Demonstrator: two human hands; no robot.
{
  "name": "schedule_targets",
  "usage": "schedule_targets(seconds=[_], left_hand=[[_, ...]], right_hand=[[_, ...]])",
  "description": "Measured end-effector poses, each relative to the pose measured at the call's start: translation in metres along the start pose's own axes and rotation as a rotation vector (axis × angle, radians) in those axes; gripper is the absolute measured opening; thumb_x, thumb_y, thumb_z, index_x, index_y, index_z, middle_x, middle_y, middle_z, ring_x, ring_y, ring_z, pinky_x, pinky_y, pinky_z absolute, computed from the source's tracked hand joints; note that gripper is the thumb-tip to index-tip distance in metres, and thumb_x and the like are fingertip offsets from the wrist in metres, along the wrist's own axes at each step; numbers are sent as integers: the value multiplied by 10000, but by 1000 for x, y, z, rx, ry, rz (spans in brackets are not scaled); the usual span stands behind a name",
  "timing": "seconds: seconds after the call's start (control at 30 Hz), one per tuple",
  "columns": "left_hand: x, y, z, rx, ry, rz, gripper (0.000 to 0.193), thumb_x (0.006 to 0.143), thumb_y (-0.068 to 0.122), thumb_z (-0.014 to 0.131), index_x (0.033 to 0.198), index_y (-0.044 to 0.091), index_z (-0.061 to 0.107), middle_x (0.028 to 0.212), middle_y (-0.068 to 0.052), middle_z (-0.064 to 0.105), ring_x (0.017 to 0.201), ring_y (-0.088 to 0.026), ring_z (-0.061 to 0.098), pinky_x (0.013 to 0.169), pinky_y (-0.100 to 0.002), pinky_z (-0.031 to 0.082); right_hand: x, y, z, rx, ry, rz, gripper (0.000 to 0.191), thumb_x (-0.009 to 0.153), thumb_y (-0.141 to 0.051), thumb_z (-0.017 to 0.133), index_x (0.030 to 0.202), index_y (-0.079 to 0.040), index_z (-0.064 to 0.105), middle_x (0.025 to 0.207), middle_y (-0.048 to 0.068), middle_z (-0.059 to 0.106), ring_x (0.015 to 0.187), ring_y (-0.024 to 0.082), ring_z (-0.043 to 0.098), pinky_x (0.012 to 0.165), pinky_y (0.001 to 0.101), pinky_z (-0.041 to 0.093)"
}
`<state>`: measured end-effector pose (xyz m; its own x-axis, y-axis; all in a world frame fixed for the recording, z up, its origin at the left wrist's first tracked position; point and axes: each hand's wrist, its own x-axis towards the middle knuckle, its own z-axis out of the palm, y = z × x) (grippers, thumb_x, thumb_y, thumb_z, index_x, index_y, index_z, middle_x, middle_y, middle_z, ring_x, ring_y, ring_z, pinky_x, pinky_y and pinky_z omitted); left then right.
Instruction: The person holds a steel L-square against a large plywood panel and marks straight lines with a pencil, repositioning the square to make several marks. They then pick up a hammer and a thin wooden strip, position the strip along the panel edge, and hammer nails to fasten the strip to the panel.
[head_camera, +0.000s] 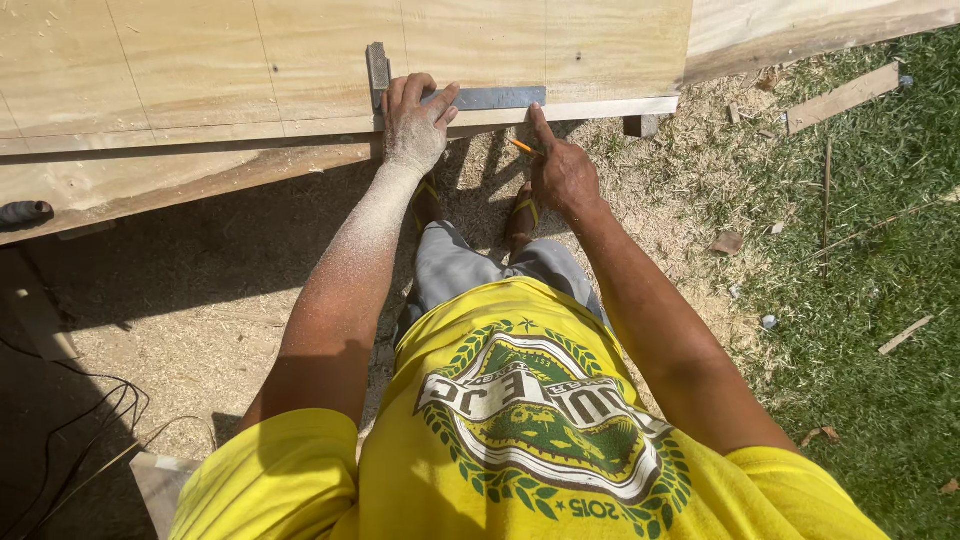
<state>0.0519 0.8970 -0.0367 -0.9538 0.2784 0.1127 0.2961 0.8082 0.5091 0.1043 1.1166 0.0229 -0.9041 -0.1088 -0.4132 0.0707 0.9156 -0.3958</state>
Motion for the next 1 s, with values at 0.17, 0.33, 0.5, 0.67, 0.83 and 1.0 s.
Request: schedule_targets(seconds=[0.17, 0.33, 0.5, 0.67, 0.83, 1.0], left_hand=[[4, 1, 3, -75, -21, -71, 301, 948, 331, 836, 1222, 215, 787, 1170, -53, 492, 1152, -238, 429, 1061, -431, 372], [5, 6, 7, -114, 15, -178, 382, 861, 412, 883, 1162, 190, 804, 1134, -45, 472, 1136, -234, 415, 1070, -416, 375], [4, 10, 8, -121, 56, -176, 406, 830, 400, 897, 1148, 166, 800, 1129, -43, 468, 1147, -239, 409, 1058, -408, 400], [6, 12, 7, -150, 28, -239, 394, 812, 354, 898, 1145, 169, 797, 1123, -37, 459, 1158, -234, 411, 1031, -390, 446], [7, 11, 8, -170, 39, -227, 369, 797, 328, 910, 1107, 159, 801, 1107, -34, 455, 1134, -233, 412, 1005, -393, 461], [7, 9, 10, -165, 58, -209, 358, 802, 319, 902, 1104, 157, 799, 1108, -34, 453, 1145, -238, 411, 994, -393, 474]], right_hand=[[0, -4, -2, 7, -93, 92, 874, 983, -114, 591, 1670, -338, 99, 921, 192, 713, 727, 314, 702, 618, 462, 587], [1, -10, -1, -27, -84, 87, 844, 1007, -125, 573, 1677, -302, 91, 861, 193, 713, 683, 303, 695, 587, 452, 577], [1, -11, 1, -25, -32, 58, 859, 972, -117, 590, 1670, -317, 132, 856, 193, 705, 693, 306, 690, 599, 465, 580], [3, -7, 9, 159, 130, -6, 553, 986, -141, 557, 1529, -175, 461, 951, 187, 687, 779, 289, 694, 675, 425, 605], [23, -9, 14, 609, 462, -43, 315, 1142, -248, 497, 1052, -47, 722, 935, 148, 610, 808, 196, 628, 676, 353, 540], [37, -22, 3, 1141, 257, 207, 530, 1153, -450, 385, 916, -57, 650, 696, 130, 521, 546, 156, 471, 466, 298, 372]])
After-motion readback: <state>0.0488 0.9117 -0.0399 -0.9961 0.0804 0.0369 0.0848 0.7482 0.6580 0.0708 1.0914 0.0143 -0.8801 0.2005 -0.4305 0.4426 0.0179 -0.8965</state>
